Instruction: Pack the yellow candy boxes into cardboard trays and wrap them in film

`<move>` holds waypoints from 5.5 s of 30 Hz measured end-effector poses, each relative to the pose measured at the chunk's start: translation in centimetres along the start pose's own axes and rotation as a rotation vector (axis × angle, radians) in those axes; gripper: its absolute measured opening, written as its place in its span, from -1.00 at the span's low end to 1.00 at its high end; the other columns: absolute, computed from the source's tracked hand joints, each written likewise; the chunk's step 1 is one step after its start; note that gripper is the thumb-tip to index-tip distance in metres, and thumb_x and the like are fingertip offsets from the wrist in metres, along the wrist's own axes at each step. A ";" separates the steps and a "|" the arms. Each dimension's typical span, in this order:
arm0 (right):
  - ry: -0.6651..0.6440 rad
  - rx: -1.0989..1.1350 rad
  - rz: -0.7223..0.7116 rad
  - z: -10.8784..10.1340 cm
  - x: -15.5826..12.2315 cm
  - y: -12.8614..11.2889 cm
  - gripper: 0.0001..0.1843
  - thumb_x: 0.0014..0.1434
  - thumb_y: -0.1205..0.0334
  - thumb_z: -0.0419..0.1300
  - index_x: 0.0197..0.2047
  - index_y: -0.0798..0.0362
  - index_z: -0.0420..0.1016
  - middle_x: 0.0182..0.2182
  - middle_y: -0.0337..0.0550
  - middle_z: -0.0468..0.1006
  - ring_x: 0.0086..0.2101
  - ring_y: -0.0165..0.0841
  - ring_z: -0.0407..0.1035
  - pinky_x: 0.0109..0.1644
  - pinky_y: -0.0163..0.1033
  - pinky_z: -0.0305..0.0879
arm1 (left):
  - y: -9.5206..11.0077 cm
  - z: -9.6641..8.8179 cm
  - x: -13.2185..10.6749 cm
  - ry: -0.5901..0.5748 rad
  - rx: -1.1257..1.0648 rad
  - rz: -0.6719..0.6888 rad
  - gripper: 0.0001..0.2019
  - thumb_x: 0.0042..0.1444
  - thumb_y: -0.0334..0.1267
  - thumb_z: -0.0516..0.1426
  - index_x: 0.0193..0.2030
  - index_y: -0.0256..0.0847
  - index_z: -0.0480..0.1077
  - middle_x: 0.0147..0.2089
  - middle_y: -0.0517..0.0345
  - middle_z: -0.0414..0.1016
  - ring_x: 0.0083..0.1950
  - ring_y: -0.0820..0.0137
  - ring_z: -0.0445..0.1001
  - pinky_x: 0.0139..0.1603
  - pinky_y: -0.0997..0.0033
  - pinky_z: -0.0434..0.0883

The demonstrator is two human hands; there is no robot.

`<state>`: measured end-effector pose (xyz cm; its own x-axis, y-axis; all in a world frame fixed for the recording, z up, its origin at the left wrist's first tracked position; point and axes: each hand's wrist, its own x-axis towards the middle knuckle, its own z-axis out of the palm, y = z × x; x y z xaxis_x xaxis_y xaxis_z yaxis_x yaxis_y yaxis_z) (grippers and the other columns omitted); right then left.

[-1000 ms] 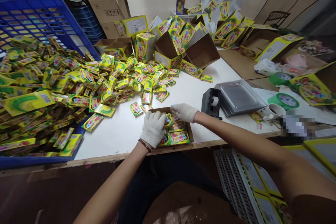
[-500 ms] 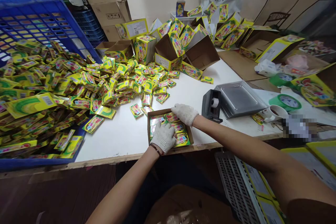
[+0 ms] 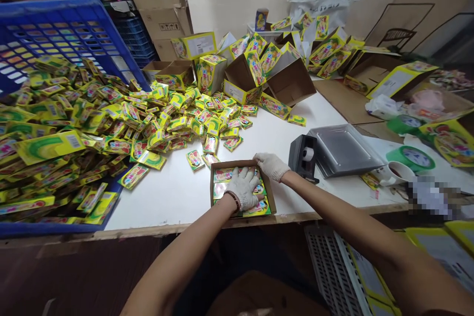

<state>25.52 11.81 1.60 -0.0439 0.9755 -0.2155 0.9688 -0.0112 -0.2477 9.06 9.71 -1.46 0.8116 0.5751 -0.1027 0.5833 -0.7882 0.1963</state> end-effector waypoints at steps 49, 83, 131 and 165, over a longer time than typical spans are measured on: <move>-0.140 1.055 0.211 0.7 -4.1 -7.6 -0.61 0.07 0.18 0.16 -0.01 -0.02 0.29 -0.27 -0.19 0.43 -0.33 -0.31 0.44 -0.36 -0.22 0.47 | -12.3 -2.4 -12.9 0.390 -0.599 -0.593 -0.47 0.08 -0.10 0.15 0.17 -0.22 0.18 0.05 0.00 0.43 0.02 0.25 0.45 0.03 0.21 0.43; -0.122 0.350 -0.148 4.1 -6.4 -8.6 -0.87 0.18 0.27 0.21 -0.32 0.09 0.59 -0.30 -0.11 0.54 -0.19 -0.29 0.37 -0.07 -0.22 0.24 | -13.7 -3.2 -1.9 0.173 -0.239 -0.321 -0.72 0.11 -0.44 0.06 -0.08 -0.09 0.43 0.10 0.03 0.43 0.24 0.19 0.27 0.29 0.01 0.16; 0.108 1.257 -0.118 1.3 -3.2 -9.6 -0.50 0.06 -0.05 0.25 -0.04 0.05 0.25 -0.14 -0.04 0.55 -0.18 -0.28 0.47 -0.14 -0.16 0.43 | -5.2 -3.2 -8.3 0.927 -0.116 -0.153 -0.27 0.02 -0.42 0.14 0.36 -0.16 0.05 -0.01 -0.09 0.39 -0.02 0.17 0.41 -0.03 0.14 0.45; 0.037 -0.193 -0.216 3.0 -0.9 -9.9 -0.60 0.36 0.10 -0.03 0.14 0.03 0.44 -0.06 0.06 0.43 -0.17 -0.24 0.38 -0.19 -0.23 0.28 | -26.0 -5.7 -13.6 0.244 0.124 -1.112 -0.34 -0.01 0.02 0.18 0.22 -0.20 0.22 0.12 -0.22 0.20 0.14 -0.08 0.26 0.14 0.02 0.25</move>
<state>15.25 10.36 1.46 -0.2491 0.9580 -0.1422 0.9666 0.2367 -0.0987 -17.34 23.59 0.42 -0.1754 0.9839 0.0349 0.9844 0.1749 0.0166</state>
